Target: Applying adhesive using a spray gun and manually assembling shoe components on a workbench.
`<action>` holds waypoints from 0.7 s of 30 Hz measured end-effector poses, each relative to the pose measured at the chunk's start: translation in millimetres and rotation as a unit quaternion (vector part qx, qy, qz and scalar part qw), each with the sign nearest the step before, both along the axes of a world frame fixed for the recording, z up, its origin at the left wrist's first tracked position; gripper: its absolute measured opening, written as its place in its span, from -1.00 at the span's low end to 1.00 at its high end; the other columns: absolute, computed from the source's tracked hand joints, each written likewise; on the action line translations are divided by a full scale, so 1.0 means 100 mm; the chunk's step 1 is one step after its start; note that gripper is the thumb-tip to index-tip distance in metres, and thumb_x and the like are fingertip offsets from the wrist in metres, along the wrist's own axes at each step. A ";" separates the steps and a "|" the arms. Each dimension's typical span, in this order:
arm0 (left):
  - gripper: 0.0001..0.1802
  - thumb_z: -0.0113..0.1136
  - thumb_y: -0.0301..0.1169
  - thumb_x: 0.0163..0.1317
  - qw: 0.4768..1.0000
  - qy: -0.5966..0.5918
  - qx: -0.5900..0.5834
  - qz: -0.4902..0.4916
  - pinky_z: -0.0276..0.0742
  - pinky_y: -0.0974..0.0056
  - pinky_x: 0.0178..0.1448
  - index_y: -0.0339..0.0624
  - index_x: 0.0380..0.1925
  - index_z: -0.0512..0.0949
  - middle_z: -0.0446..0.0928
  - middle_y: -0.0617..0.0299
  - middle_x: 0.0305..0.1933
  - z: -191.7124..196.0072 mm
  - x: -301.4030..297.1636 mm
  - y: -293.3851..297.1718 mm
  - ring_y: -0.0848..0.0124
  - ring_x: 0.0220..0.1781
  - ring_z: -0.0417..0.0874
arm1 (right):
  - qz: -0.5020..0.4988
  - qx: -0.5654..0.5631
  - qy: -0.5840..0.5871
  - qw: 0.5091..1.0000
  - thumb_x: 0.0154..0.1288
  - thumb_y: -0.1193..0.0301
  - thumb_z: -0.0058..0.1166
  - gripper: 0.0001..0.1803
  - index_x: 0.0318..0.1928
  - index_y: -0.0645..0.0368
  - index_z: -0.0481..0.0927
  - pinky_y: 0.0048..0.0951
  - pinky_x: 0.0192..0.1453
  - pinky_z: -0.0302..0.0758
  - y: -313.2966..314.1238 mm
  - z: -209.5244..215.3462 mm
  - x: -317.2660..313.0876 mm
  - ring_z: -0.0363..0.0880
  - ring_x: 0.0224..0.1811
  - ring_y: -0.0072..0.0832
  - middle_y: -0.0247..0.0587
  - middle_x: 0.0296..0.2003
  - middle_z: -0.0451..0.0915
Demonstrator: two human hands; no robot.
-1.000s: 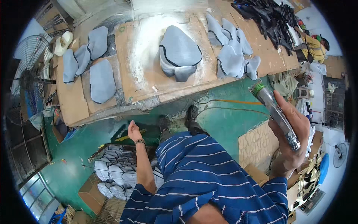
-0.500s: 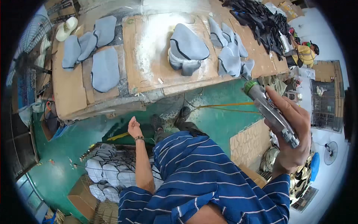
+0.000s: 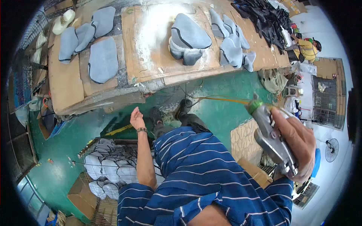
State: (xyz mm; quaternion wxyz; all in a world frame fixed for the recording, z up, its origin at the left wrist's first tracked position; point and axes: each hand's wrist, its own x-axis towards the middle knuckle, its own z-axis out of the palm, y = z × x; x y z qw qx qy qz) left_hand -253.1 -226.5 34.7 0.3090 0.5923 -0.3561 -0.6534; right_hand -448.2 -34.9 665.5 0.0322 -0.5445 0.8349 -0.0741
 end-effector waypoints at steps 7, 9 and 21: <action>-0.67 0.21 -0.60 0.35 0.999 0.014 -0.027 -0.037 0.62 0.30 0.01 -0.19 0.08 0.73 0.71 0.21 0.08 0.53 -0.66 -0.12 0.45 0.02 0.69 | -0.062 -0.025 -0.009 0.998 -0.14 0.46 0.50 -0.22 0.23 0.34 0.65 -0.39 -0.43 0.46 0.43 -0.09 -0.06 0.58 -0.53 -0.38 -0.17 -0.51 0.60; -0.70 0.23 -0.57 0.37 0.997 0.026 -0.046 -0.057 0.61 0.28 0.10 -0.19 0.07 0.72 0.71 0.23 0.10 0.59 -0.84 -0.28 0.42 0.06 0.68 | -0.061 -0.022 -0.023 0.998 -0.16 0.49 0.49 -0.24 0.21 0.33 0.67 -0.42 -0.43 0.44 0.60 -0.12 -0.14 0.58 -0.53 -0.39 -0.18 -0.51 0.59; -0.66 0.36 -0.19 0.29 0.785 -0.035 -0.520 -0.334 0.49 0.11 0.34 0.03 0.03 0.76 0.61 0.10 0.22 2.32 -3.40 -1.33 0.17 0.30 0.55 | -0.122 -0.102 -0.140 0.977 -0.11 0.52 0.36 -0.29 0.22 0.30 0.68 -0.43 -0.39 0.50 1.40 -0.38 -0.90 0.64 -0.49 -0.36 -0.18 -0.48 0.65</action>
